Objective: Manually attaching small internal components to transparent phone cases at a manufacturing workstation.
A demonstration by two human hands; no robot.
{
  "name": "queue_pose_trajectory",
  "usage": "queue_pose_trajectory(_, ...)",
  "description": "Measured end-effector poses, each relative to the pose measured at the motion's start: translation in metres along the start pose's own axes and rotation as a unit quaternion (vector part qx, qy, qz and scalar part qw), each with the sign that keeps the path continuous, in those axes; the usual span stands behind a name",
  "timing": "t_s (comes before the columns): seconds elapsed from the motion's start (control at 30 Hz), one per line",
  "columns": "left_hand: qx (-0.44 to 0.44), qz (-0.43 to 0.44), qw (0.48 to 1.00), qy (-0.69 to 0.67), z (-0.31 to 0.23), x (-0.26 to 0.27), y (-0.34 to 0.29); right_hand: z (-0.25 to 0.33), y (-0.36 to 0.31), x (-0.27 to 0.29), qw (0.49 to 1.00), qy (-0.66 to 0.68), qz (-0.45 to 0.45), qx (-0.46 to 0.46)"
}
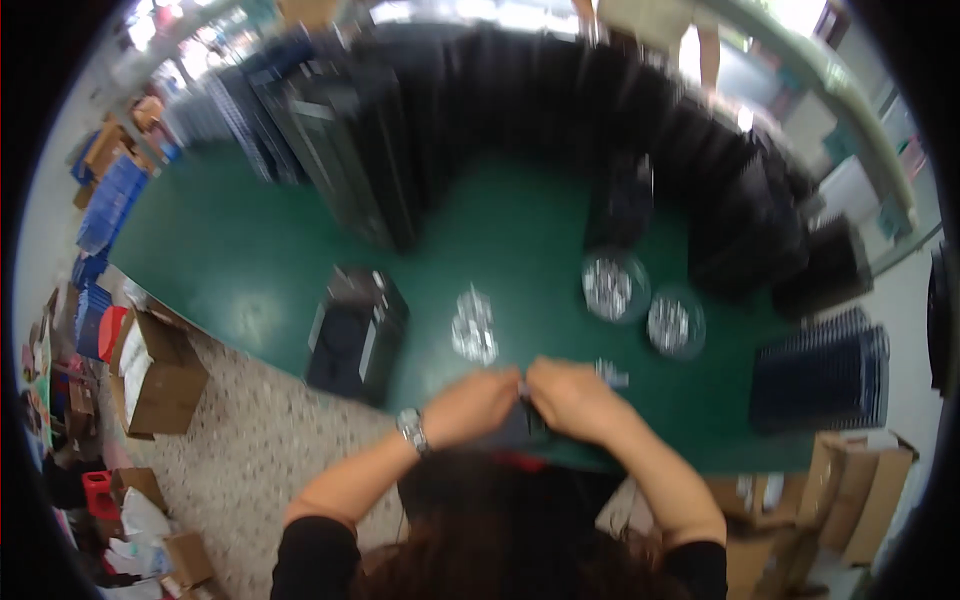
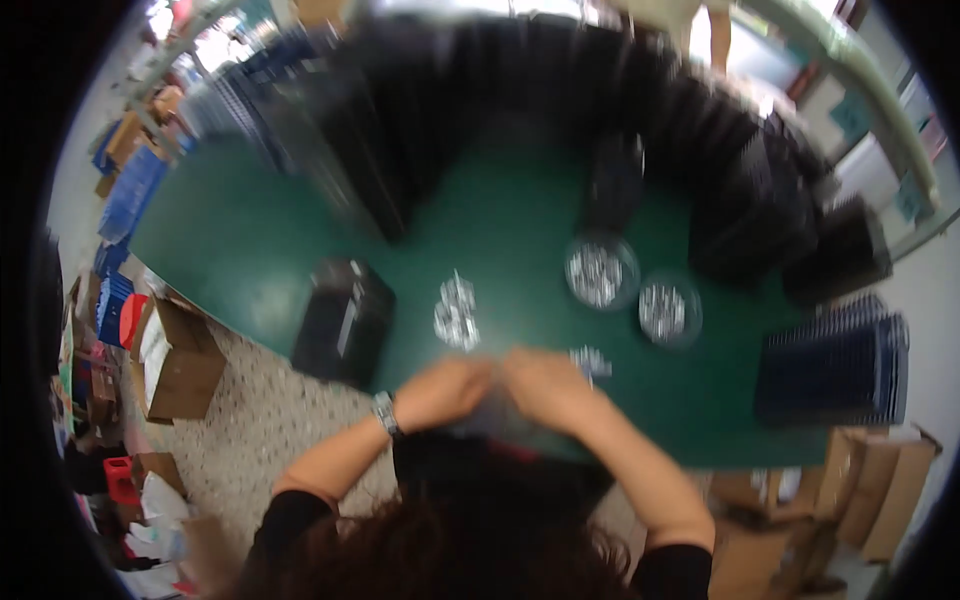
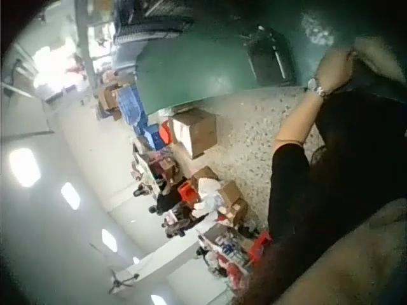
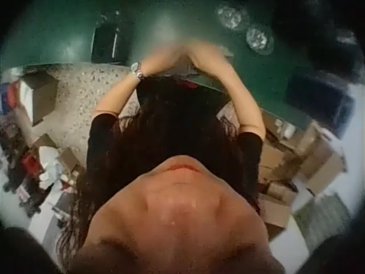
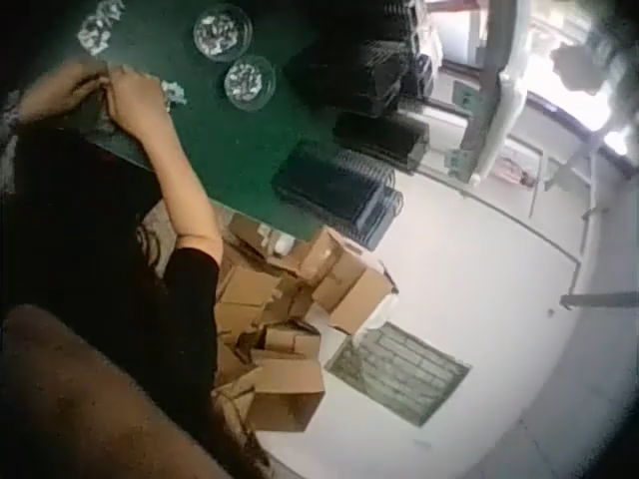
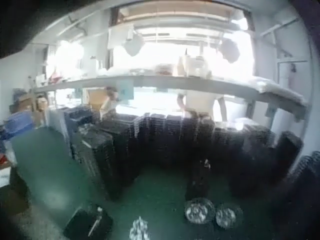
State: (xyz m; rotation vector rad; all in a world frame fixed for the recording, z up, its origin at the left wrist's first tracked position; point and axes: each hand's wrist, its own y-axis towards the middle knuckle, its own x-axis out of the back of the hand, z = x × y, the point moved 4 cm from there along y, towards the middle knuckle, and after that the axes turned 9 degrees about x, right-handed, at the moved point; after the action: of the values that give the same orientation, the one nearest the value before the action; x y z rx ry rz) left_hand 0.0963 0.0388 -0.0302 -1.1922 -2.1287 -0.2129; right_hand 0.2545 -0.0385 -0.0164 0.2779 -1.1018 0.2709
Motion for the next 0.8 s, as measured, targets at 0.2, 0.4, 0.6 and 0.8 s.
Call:
queue_pose_trajectory(0.2,-0.018,-0.055,0.997,0.055,-0.002,0.004,0.007,-0.005,-0.003,0.025,0.998,0.053,-0.024,-0.036)
queue_pose_trajectory(0.4,-0.013,-0.034,0.996,0.081,-0.010,-0.007,-0.002,0.017,-0.015,0.014,0.997,-0.056,-0.043,0.024)
queue_pose_trajectory(0.6,-0.013,-0.025,0.993,0.116,-0.016,-0.013,-0.010,0.024,-0.019,0.004,0.997,-0.073,-0.029,-0.012)
queue_pose_trajectory(0.8,0.004,-0.036,0.992,0.118,-0.015,-0.011,-0.004,0.020,-0.016,-0.005,0.994,-0.059,-0.071,-0.053)
